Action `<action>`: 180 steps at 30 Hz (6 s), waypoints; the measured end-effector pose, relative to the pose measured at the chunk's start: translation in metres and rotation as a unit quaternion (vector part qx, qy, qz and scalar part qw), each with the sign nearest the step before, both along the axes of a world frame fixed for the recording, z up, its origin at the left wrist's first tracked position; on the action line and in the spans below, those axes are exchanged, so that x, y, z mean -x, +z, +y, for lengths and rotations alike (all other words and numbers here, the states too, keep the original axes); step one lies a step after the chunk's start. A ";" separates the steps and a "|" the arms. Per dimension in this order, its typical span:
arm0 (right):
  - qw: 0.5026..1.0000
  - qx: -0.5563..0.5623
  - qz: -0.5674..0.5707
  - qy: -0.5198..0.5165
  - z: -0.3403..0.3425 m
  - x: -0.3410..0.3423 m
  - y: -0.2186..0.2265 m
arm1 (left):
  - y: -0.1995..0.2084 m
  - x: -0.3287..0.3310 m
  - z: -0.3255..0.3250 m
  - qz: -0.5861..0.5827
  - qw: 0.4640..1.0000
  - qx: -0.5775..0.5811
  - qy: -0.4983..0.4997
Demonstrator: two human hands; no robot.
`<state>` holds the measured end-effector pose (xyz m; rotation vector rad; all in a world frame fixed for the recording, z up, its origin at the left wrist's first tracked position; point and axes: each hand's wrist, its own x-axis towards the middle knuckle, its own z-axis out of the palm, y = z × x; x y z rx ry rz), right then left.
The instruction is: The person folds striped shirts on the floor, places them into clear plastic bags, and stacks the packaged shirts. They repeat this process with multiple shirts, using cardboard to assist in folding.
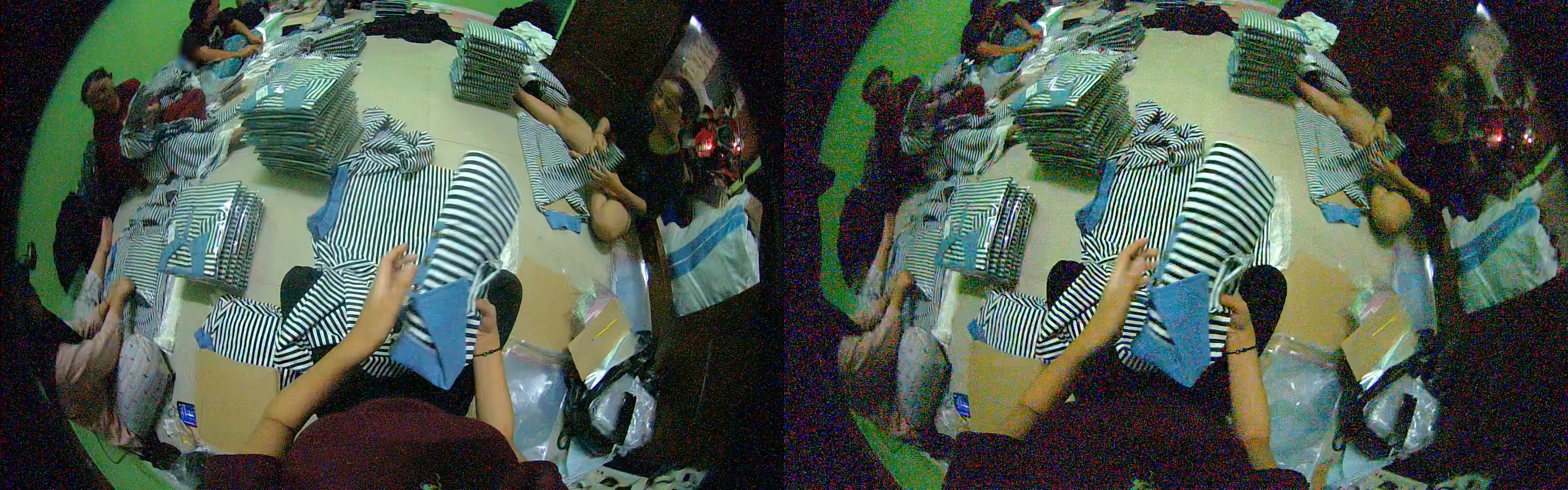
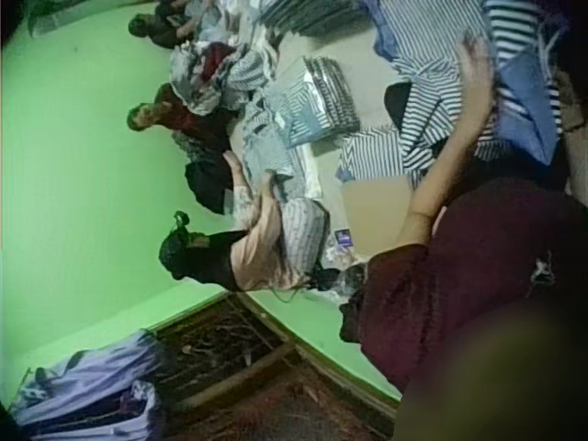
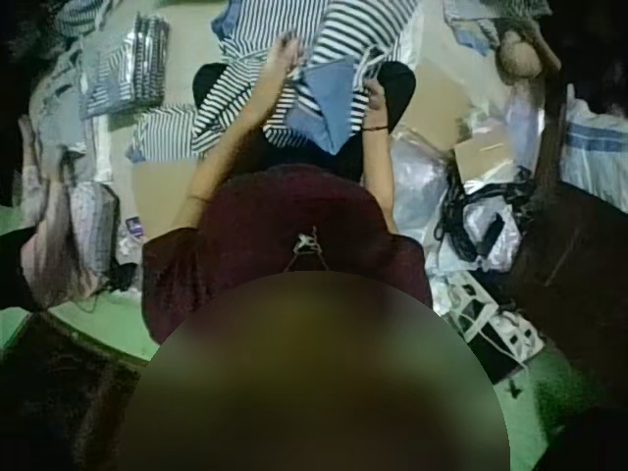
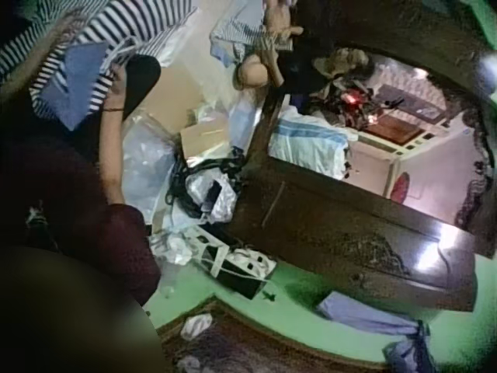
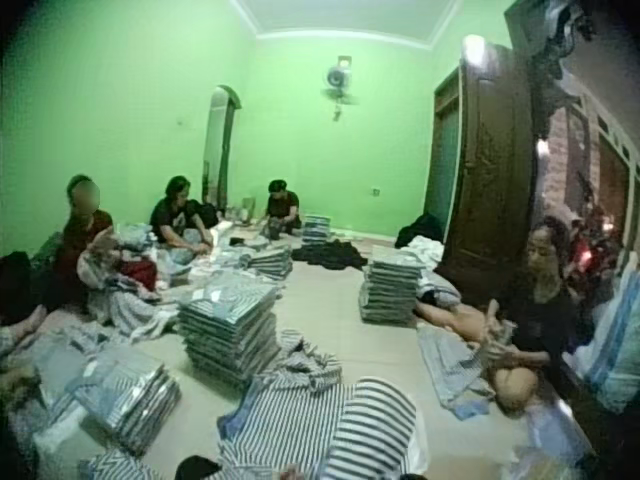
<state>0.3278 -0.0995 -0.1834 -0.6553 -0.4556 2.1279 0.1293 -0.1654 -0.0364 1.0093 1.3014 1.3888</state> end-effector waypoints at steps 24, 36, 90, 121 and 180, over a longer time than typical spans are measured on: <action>0.980 -0.114 -0.131 -0.096 -0.017 -0.007 0.008 | 0.005 -0.002 -0.026 -0.101 0.988 0.034 -0.112; 0.983 -0.058 -0.170 -0.036 -0.013 0.000 0.045 | 0.001 0.000 -0.009 -0.013 0.995 -0.010 -0.096; 0.984 -0.133 -0.060 0.104 0.012 -0.020 0.030 | -0.038 -0.012 0.001 0.010 0.995 0.098 -0.011; 0.979 0.093 0.137 0.121 0.009 0.035 -0.018 | -0.059 0.007 0.043 0.198 0.965 0.144 0.092; 0.978 0.114 -0.070 0.160 -0.029 0.067 -0.110 | -0.311 -0.308 0.029 0.443 0.752 -0.103 -0.477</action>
